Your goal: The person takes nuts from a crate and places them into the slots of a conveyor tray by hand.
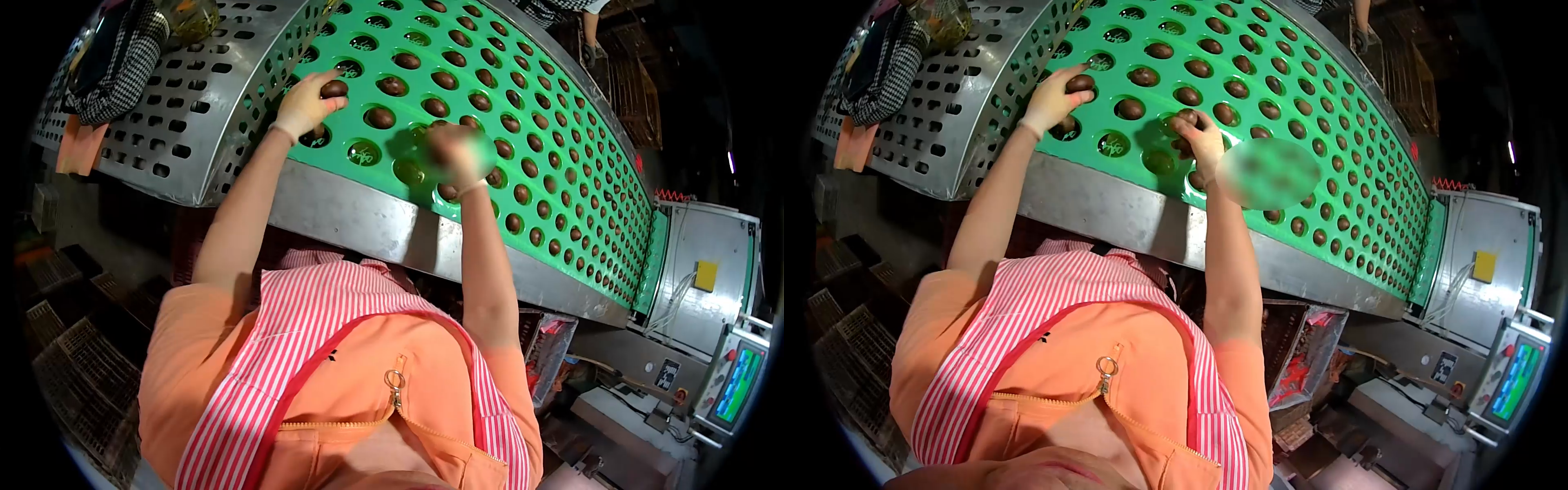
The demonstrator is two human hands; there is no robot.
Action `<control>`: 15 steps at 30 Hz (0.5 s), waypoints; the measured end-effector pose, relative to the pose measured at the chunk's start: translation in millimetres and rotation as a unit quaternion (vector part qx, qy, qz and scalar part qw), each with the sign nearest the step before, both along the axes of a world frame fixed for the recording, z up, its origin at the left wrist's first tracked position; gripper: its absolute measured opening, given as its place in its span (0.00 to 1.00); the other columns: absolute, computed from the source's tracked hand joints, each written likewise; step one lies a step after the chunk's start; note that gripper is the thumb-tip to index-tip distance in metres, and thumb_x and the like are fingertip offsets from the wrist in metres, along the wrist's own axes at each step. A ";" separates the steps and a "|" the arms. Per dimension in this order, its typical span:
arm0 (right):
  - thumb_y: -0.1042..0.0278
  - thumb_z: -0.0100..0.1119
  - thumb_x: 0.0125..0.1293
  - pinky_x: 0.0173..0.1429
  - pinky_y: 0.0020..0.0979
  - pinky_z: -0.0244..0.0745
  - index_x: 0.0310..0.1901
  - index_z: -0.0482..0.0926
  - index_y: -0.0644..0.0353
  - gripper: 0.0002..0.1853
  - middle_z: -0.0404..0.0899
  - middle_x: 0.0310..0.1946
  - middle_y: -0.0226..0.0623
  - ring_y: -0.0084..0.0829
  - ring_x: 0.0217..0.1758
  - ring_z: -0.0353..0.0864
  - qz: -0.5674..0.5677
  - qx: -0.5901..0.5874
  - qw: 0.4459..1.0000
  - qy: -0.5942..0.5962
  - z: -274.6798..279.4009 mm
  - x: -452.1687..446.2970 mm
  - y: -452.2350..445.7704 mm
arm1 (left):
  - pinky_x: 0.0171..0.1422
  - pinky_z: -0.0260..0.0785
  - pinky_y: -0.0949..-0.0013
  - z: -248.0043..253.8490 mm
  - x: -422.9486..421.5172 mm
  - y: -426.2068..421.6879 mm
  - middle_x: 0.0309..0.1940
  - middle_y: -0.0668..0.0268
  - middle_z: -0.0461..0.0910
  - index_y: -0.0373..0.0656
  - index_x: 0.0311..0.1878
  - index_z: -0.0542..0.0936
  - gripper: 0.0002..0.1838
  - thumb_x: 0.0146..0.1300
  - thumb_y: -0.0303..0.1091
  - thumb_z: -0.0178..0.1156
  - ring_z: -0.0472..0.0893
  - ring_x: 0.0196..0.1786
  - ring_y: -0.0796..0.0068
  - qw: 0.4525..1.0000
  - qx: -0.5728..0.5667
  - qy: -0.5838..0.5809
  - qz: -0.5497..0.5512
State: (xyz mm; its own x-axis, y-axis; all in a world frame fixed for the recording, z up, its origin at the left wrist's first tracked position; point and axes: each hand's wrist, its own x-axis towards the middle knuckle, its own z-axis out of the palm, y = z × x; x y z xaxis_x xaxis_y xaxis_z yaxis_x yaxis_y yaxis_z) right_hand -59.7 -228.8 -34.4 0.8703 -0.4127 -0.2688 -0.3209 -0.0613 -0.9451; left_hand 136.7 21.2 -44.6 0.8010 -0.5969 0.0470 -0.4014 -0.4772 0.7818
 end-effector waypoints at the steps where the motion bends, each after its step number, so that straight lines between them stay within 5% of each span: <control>1: 0.62 0.68 0.57 0.32 0.25 0.71 0.47 0.78 0.59 0.18 0.77 0.38 0.31 0.25 0.29 0.78 0.038 -0.067 0.997 0.023 -16.6 10.0 -8.5 | 0.61 0.71 0.58 -11.4 13.7 -6.6 0.63 0.56 0.71 0.54 0.66 0.73 0.32 0.58 0.48 0.66 0.77 0.57 0.54 0.995 0.094 0.026 -0.020; 4: 0.61 0.72 0.50 0.44 0.36 0.77 0.46 0.79 0.55 0.21 0.73 0.52 0.42 0.39 0.43 0.80 0.074 -0.337 0.935 0.080 -35.1 13.4 -8.3 | 0.60 0.71 0.57 -17.1 19.0 -14.8 0.65 0.55 0.69 0.55 0.69 0.70 0.32 0.60 0.48 0.64 0.77 0.57 0.53 0.974 0.219 -0.055 -0.024; 5: 0.60 0.74 0.47 0.49 0.41 0.79 0.45 0.80 0.54 0.22 0.71 0.57 0.46 0.45 0.48 0.81 0.066 -0.435 0.893 0.091 -39.7 10.6 -6.8 | 0.60 0.70 0.57 -17.0 16.7 -15.7 0.54 0.54 0.77 0.48 0.63 0.75 0.27 0.64 0.49 0.61 0.77 0.55 0.52 0.984 0.173 -0.045 0.016; 8: 0.59 0.76 0.46 0.54 0.46 0.78 0.53 0.77 0.50 0.30 0.64 0.63 0.53 0.54 0.52 0.78 0.132 -0.476 0.844 0.211 3.9 -4.9 38.1 | 0.53 0.72 0.56 -22.6 11.9 -25.2 0.47 0.55 0.79 0.46 0.56 0.79 0.22 0.67 0.50 0.58 0.80 0.49 0.54 0.996 -0.023 -0.052 0.070; 9: 0.61 0.74 0.48 0.54 0.46 0.78 0.55 0.77 0.51 0.29 0.64 0.64 0.52 0.54 0.52 0.78 0.152 -0.470 0.842 0.219 -4.9 -14.2 42.2 | 0.46 0.74 0.57 5.9 0.4 -28.7 0.42 0.58 0.80 0.47 0.50 0.81 0.19 0.68 0.51 0.56 0.81 0.42 0.57 0.957 -0.135 0.252 0.049; 12: 0.64 0.71 0.54 0.51 0.46 0.77 0.59 0.75 0.53 0.29 0.68 0.62 0.49 0.52 0.48 0.79 0.107 -0.436 0.875 0.181 5.3 -26.9 46.2 | 0.49 0.73 0.58 -2.9 -29.2 -44.5 0.43 0.61 0.80 0.50 0.50 0.81 0.16 0.67 0.48 0.57 0.79 0.43 0.61 0.971 -0.139 0.143 -0.133; 14: 0.64 0.70 0.55 0.49 0.46 0.77 0.59 0.74 0.54 0.28 0.72 0.58 0.49 0.52 0.45 0.80 0.059 -0.425 0.899 0.089 6.1 -35.5 29.4 | 0.55 0.70 0.57 -32.1 -50.8 -53.8 0.47 0.66 0.78 0.53 0.51 0.81 0.15 0.64 0.45 0.59 0.76 0.50 0.61 0.952 0.140 -0.163 -0.219; 15: 0.63 0.69 0.59 0.45 0.40 0.77 0.58 0.75 0.57 0.25 0.77 0.48 0.44 0.41 0.42 0.81 0.008 -0.354 0.935 0.034 -8.0 -42.0 16.9 | 0.61 0.67 0.55 -38.5 -54.8 -48.3 0.52 0.70 0.75 0.57 0.53 0.80 0.17 0.60 0.43 0.62 0.72 0.57 0.60 0.932 0.197 -0.168 -0.253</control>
State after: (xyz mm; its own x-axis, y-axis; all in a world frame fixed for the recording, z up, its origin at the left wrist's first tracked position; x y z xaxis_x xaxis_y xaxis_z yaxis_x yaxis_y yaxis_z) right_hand -101.7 -211.9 -42.3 0.8688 -0.4950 0.0124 -0.3720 -0.6691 -0.6434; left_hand 81.9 -27.2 -83.1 0.3919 -0.9182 -0.0582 -0.8432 -0.3838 0.3764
